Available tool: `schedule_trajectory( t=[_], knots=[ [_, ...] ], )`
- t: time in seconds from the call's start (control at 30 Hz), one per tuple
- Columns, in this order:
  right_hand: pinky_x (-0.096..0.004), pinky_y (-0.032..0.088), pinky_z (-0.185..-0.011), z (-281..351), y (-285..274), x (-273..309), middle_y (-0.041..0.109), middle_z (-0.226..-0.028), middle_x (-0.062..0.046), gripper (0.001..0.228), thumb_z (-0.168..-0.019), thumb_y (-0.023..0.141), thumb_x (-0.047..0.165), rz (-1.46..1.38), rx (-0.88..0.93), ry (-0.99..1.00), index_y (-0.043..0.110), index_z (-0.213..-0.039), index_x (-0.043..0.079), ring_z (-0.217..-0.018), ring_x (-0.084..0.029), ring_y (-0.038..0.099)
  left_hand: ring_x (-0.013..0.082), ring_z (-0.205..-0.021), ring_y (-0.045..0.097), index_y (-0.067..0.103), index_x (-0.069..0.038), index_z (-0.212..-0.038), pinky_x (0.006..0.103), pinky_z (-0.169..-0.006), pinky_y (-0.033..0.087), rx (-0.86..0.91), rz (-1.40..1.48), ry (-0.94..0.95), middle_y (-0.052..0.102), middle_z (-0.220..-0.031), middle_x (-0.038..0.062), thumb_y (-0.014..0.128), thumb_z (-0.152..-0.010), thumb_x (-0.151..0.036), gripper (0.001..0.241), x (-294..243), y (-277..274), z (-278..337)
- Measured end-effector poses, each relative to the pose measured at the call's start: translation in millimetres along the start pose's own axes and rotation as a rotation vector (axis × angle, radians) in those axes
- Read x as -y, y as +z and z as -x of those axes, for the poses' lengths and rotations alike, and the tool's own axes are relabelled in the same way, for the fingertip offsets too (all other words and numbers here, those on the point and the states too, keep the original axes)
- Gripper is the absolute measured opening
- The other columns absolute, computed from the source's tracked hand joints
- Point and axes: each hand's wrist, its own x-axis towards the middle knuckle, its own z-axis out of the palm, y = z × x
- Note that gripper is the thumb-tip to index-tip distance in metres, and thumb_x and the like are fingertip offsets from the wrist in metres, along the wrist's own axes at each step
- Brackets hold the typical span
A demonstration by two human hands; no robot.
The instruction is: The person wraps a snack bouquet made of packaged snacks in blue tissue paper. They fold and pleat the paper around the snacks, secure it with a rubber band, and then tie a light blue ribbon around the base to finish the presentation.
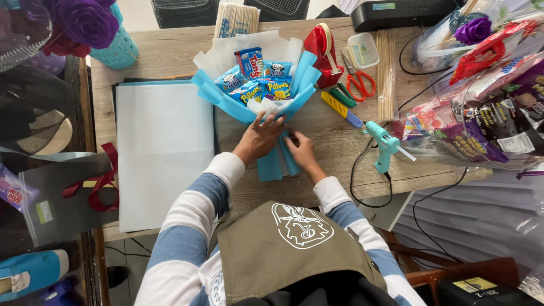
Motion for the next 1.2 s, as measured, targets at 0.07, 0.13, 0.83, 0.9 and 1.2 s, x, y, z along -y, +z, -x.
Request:
schedule_trajectory(
  t=[0.07,0.13,0.83,0.9,1.2],
  knots=[
    [-0.041,0.058,-0.082,13,4,7,0.071,-0.101,-0.014,0.037,-0.088,0.071,0.041,0.061,-0.014,-0.005,0.069,-0.115,0.016,-0.101,-0.030,0.068,0.0317,-0.129,0.042,0.060,-0.012,-0.122,0.0555,-0.111,0.023,-0.012,-0.001,-0.005,0.050,-0.132,0.008,0.053,-0.073,-0.012,0.049,-1,-2,-2],
    [-0.044,0.057,-0.083,25,8,7,0.070,-0.099,-0.015,0.044,-0.088,0.069,0.051,0.122,-0.024,-0.007,0.068,-0.113,0.016,-0.101,-0.034,0.067,0.0323,-0.129,0.042,0.061,-0.010,-0.120,0.0551,-0.112,0.023,-0.020,-0.001,-0.014,0.050,-0.132,0.009,0.051,-0.073,-0.011,0.048,-2,-6,-2],
    [-0.035,0.057,-0.069,63,-44,56,0.069,-0.102,-0.010,0.031,-0.088,0.075,0.029,0.018,0.032,0.016,0.069,-0.116,0.019,-0.089,-0.024,0.068,0.0382,-0.118,0.056,0.044,-0.007,-0.136,0.0485,-0.100,0.048,0.098,0.948,-1.203,0.053,-0.121,0.017,0.049,-0.099,-0.026,0.041,-67,-78,64],
    [-0.044,0.050,-0.084,69,-35,75,0.058,-0.112,-0.011,0.034,-0.092,0.066,0.027,0.351,-0.020,-0.379,0.063,-0.124,0.019,-0.096,-0.034,0.059,0.0472,-0.114,0.056,0.039,-0.007,-0.142,0.0570,-0.097,0.047,0.078,0.917,-1.091,0.056,-0.120,0.026,0.056,-0.097,-0.040,0.059,-63,-80,48],
    [-0.044,0.047,-0.087,83,-9,67,0.052,-0.103,-0.012,0.046,-0.090,0.068,0.035,0.282,-0.002,-0.272,0.053,-0.130,0.018,-0.098,-0.034,0.058,0.0433,-0.123,0.052,0.034,-0.002,-0.143,0.0505,-0.101,0.050,0.137,1.067,-1.291,0.044,-0.129,0.023,0.076,-0.083,-0.044,0.084,-56,-55,44]
  ],
)
